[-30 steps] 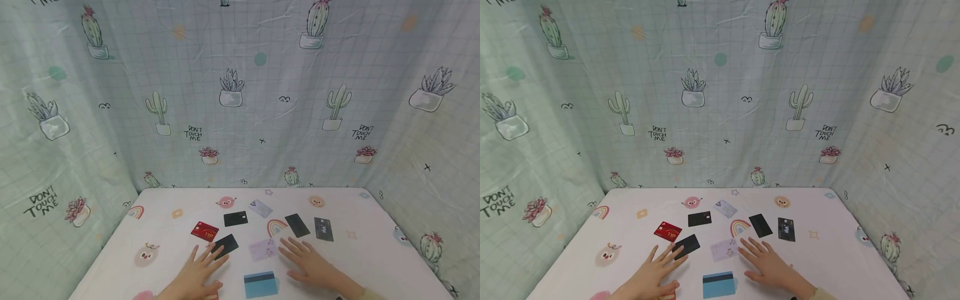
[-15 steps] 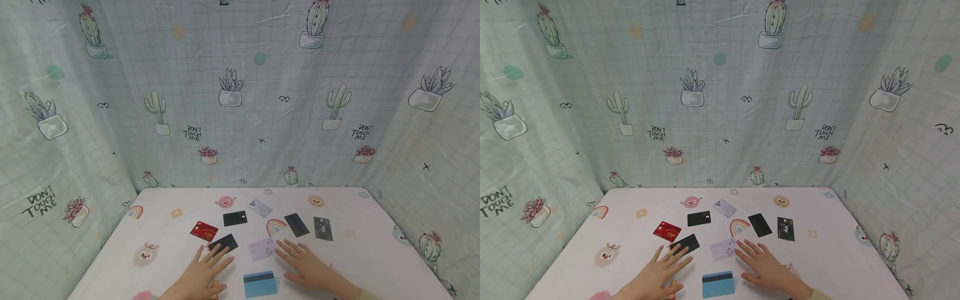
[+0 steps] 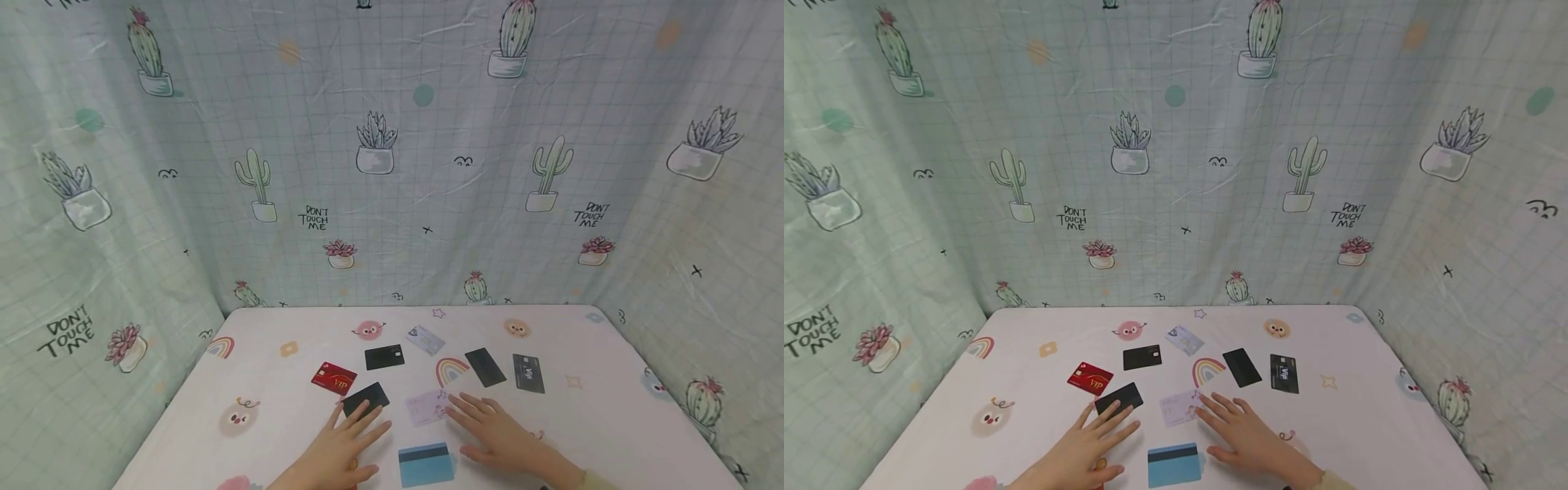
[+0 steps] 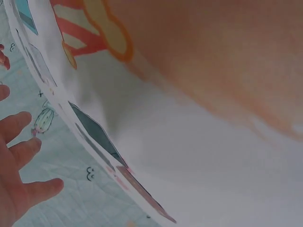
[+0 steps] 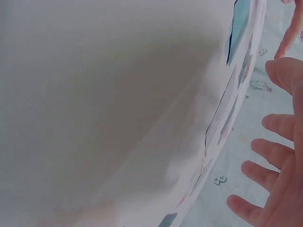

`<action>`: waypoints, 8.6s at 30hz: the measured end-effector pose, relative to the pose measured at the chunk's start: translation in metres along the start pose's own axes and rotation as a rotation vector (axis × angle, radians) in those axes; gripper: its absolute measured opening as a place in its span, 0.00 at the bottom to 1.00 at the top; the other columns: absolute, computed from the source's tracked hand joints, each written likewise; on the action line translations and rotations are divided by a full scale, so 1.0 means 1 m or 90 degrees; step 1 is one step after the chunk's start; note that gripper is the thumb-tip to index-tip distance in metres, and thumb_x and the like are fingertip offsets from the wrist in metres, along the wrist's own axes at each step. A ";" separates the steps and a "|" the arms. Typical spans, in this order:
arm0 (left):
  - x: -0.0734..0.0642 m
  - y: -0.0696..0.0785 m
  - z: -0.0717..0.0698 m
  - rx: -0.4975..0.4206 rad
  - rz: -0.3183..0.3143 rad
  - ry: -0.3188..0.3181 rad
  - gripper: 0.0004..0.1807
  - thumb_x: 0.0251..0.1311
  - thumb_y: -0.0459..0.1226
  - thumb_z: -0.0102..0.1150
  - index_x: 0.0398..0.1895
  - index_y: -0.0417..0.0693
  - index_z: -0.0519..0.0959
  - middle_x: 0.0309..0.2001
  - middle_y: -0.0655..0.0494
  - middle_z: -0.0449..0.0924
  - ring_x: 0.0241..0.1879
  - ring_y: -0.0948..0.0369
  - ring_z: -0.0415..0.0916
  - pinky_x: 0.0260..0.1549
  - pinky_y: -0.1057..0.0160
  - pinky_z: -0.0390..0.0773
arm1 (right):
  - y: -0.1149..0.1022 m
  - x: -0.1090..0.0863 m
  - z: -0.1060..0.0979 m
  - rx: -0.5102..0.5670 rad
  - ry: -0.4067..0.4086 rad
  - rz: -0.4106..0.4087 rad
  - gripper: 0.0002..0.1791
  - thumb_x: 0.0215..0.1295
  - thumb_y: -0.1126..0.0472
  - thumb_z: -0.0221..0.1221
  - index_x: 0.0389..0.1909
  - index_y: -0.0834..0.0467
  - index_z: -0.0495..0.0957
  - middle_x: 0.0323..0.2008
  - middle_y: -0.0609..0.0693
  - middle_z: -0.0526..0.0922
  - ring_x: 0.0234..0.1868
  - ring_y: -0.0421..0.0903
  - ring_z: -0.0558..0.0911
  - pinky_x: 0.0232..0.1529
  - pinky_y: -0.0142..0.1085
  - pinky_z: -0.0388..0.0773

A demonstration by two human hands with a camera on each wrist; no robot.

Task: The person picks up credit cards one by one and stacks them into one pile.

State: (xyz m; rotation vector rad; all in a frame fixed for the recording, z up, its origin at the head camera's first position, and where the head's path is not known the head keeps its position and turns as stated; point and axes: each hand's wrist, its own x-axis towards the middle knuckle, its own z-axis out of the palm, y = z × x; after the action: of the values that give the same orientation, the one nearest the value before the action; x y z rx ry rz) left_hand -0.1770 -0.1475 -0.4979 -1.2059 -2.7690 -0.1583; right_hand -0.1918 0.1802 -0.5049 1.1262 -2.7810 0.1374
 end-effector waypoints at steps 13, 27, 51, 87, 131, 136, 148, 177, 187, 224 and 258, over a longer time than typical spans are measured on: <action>0.009 0.008 0.005 0.069 0.041 0.021 0.29 0.59 0.56 0.44 0.62 0.59 0.63 0.62 0.55 0.65 0.61 0.49 0.61 0.52 0.43 0.64 | -0.003 0.004 0.003 0.003 0.019 -0.027 0.31 0.59 0.43 0.51 0.61 0.51 0.62 0.57 0.46 0.70 0.58 0.47 0.68 0.51 0.47 0.68; 0.019 0.013 0.006 0.087 0.088 0.025 0.24 0.60 0.55 0.44 0.57 0.56 0.68 0.55 0.58 0.72 0.55 0.55 0.67 0.49 0.47 0.68 | -0.007 0.009 0.000 0.011 -0.008 -0.036 0.29 0.59 0.42 0.50 0.59 0.50 0.64 0.53 0.44 0.71 0.54 0.44 0.69 0.51 0.46 0.69; 0.027 0.015 0.017 0.132 0.094 -0.008 0.27 0.56 0.58 0.45 0.55 0.58 0.68 0.51 0.62 0.73 0.52 0.61 0.65 0.53 0.51 0.66 | -0.014 0.019 0.004 0.016 -0.014 -0.095 0.27 0.57 0.40 0.51 0.54 0.50 0.69 0.48 0.41 0.73 0.50 0.41 0.70 0.49 0.40 0.68; 0.042 0.018 0.029 0.186 0.159 0.021 0.31 0.52 0.67 0.39 0.47 0.56 0.72 0.43 0.60 0.74 0.45 0.60 0.70 0.47 0.49 0.71 | -0.018 0.026 0.010 -0.064 -0.045 -0.156 0.31 0.54 0.32 0.47 0.50 0.50 0.71 0.42 0.40 0.72 0.46 0.39 0.70 0.47 0.37 0.68; 0.044 0.036 0.020 0.214 0.150 -0.036 0.30 0.54 0.66 0.37 0.47 0.56 0.72 0.47 0.60 0.74 0.47 0.61 0.69 0.49 0.53 0.71 | -0.018 0.023 0.012 -0.074 -0.046 -0.166 0.31 0.51 0.27 0.44 0.43 0.47 0.72 0.40 0.40 0.71 0.41 0.37 0.68 0.44 0.34 0.68; 0.044 0.035 0.020 0.216 0.158 -0.040 0.31 0.53 0.66 0.39 0.48 0.56 0.72 0.47 0.60 0.74 0.48 0.61 0.69 0.49 0.54 0.71 | -0.019 0.023 0.009 -0.072 -0.044 -0.169 0.30 0.52 0.29 0.45 0.42 0.48 0.71 0.41 0.41 0.71 0.42 0.38 0.68 0.44 0.34 0.69; 0.046 0.035 0.020 0.226 0.175 -0.037 0.31 0.52 0.66 0.41 0.48 0.55 0.72 0.47 0.60 0.74 0.47 0.62 0.69 0.48 0.58 0.73 | -0.025 0.023 0.007 -0.039 -0.086 -0.134 0.30 0.51 0.32 0.51 0.42 0.52 0.69 0.46 0.44 0.71 0.47 0.40 0.68 0.48 0.37 0.69; 0.050 0.036 0.021 0.223 0.209 -0.042 0.28 0.54 0.64 0.42 0.45 0.55 0.71 0.38 0.63 0.72 0.36 0.67 0.64 0.39 0.70 0.69 | -0.025 0.025 0.009 0.021 -0.078 -0.154 0.23 0.49 0.38 0.57 0.42 0.47 0.69 0.33 0.36 0.66 0.36 0.33 0.62 0.37 0.27 0.64; 0.050 0.038 0.027 0.193 0.202 -0.060 0.26 0.54 0.62 0.44 0.45 0.55 0.71 0.38 0.64 0.72 0.36 0.67 0.63 0.39 0.70 0.68 | -0.026 0.026 0.010 0.021 -0.083 -0.152 0.25 0.47 0.38 0.58 0.42 0.48 0.68 0.33 0.37 0.64 0.35 0.34 0.60 0.36 0.25 0.62; 0.051 0.035 0.025 0.145 0.180 -0.070 0.30 0.51 0.63 0.47 0.47 0.52 0.70 0.39 0.62 0.70 0.36 0.67 0.63 0.38 0.70 0.69 | -0.029 0.030 0.007 0.029 -0.121 -0.114 0.28 0.45 0.37 0.58 0.43 0.49 0.71 0.35 0.39 0.67 0.37 0.35 0.62 0.38 0.26 0.67; 0.045 0.038 0.022 0.207 0.149 -0.030 0.31 0.54 0.63 0.44 0.51 0.51 0.70 0.45 0.58 0.73 0.42 0.63 0.67 0.46 0.57 0.73 | -0.029 0.029 0.008 -0.007 -0.068 -0.103 0.28 0.46 0.35 0.56 0.45 0.48 0.69 0.38 0.39 0.68 0.40 0.38 0.64 0.43 0.33 0.67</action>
State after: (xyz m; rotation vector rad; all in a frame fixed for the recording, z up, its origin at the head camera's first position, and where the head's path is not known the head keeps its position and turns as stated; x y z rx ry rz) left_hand -0.1812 -0.0862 -0.5108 -1.4376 -2.5302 0.3323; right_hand -0.1932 0.1381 -0.5072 1.3882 -2.7610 0.0462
